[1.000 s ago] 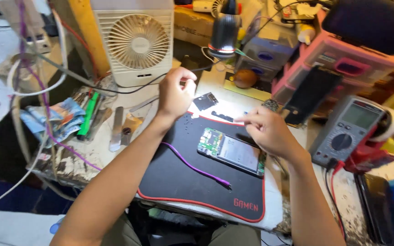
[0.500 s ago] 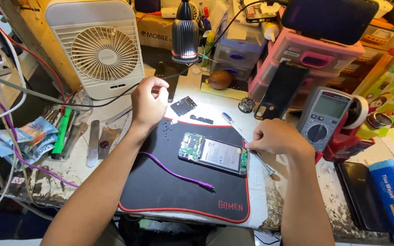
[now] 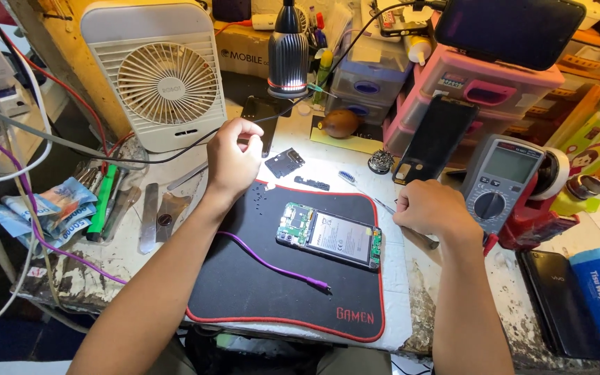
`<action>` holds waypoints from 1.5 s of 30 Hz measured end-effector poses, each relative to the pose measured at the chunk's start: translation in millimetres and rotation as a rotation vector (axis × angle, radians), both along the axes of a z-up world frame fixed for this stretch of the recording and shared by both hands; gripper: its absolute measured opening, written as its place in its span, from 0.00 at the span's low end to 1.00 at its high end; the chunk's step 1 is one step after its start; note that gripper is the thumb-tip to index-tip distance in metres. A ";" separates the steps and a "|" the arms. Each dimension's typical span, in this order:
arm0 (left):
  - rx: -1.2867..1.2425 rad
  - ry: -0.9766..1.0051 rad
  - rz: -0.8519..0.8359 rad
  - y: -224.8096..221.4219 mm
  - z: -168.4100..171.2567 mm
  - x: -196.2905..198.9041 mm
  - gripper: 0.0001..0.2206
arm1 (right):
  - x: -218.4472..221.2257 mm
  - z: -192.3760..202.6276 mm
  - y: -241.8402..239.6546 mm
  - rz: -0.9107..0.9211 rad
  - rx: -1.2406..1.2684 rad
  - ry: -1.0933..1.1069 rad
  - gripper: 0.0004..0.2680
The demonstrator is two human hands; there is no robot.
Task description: Disassembling internal components of a smartphone using a small prying tool on a repair bench.
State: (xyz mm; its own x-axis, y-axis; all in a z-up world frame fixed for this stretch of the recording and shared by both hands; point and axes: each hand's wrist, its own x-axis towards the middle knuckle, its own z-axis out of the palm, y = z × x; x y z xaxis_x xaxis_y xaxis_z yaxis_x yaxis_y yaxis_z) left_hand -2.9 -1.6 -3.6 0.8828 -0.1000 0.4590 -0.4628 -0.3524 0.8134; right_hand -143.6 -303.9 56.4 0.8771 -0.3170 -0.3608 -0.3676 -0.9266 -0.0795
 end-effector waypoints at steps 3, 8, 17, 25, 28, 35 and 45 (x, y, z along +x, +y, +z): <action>0.003 -0.005 -0.001 -0.5 0.4 0.7 0.06 | 1.9 -5.6 -3.5 -0.008 -0.003 -0.009 0.02; 0.002 -0.016 0.002 -0.5 -1.2 0.4 0.06 | -1.5 12.9 15.1 -0.010 0.024 -0.068 0.04; -0.026 -0.027 0.015 -2.4 0.7 -0.5 0.06 | -14.3 38.3 43.2 -0.020 0.331 -0.403 0.10; -0.057 -0.026 0.027 -2.8 -2.2 0.1 0.06 | -17.0 38.2 43.0 0.103 0.520 -0.571 0.11; -0.058 -0.007 0.023 -3.0 -1.4 0.2 0.06 | -15.5 30.3 37.1 0.132 0.564 -0.637 0.11; -0.062 0.027 0.062 -9.7 -7.8 3.7 0.05 | -9.6 21.5 25.9 0.140 0.429 -0.619 0.09; 0.078 0.105 0.004 -7.4 -9.0 3.8 0.05 | 1.0 5.3 27.2 0.164 0.242 -0.271 0.11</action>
